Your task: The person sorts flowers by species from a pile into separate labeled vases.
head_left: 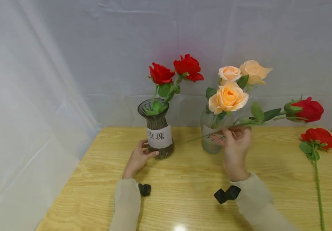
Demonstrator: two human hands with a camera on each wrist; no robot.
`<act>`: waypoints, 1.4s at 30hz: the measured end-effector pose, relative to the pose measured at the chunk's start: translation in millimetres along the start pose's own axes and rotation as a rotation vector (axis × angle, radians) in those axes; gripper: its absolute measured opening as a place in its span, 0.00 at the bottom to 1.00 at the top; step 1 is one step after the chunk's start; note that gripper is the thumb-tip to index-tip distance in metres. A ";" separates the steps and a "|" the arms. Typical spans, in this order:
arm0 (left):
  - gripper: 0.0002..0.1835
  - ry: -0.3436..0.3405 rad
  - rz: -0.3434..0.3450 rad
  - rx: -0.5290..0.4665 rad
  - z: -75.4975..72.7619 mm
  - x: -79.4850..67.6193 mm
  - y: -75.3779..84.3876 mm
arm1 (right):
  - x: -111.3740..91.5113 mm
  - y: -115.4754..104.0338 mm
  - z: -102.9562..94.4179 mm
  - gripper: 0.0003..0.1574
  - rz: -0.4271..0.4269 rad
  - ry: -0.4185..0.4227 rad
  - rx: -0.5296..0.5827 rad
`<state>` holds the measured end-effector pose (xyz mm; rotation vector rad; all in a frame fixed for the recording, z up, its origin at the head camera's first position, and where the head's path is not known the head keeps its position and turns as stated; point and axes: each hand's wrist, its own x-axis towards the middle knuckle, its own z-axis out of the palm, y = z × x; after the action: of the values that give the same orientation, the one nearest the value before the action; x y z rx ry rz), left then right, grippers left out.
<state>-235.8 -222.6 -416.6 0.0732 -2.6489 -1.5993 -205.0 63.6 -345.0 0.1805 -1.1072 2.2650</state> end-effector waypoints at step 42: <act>0.40 0.011 0.005 0.005 0.3 -1.9 1.8 | -14.2 -0.6 51.4 0.13 -0.075 -0.024 0.271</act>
<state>-233.9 -221.3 -415.1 0.0751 -2.6420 -1.5866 -200.2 18.6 -316.9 0.3528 -0.7868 2.3425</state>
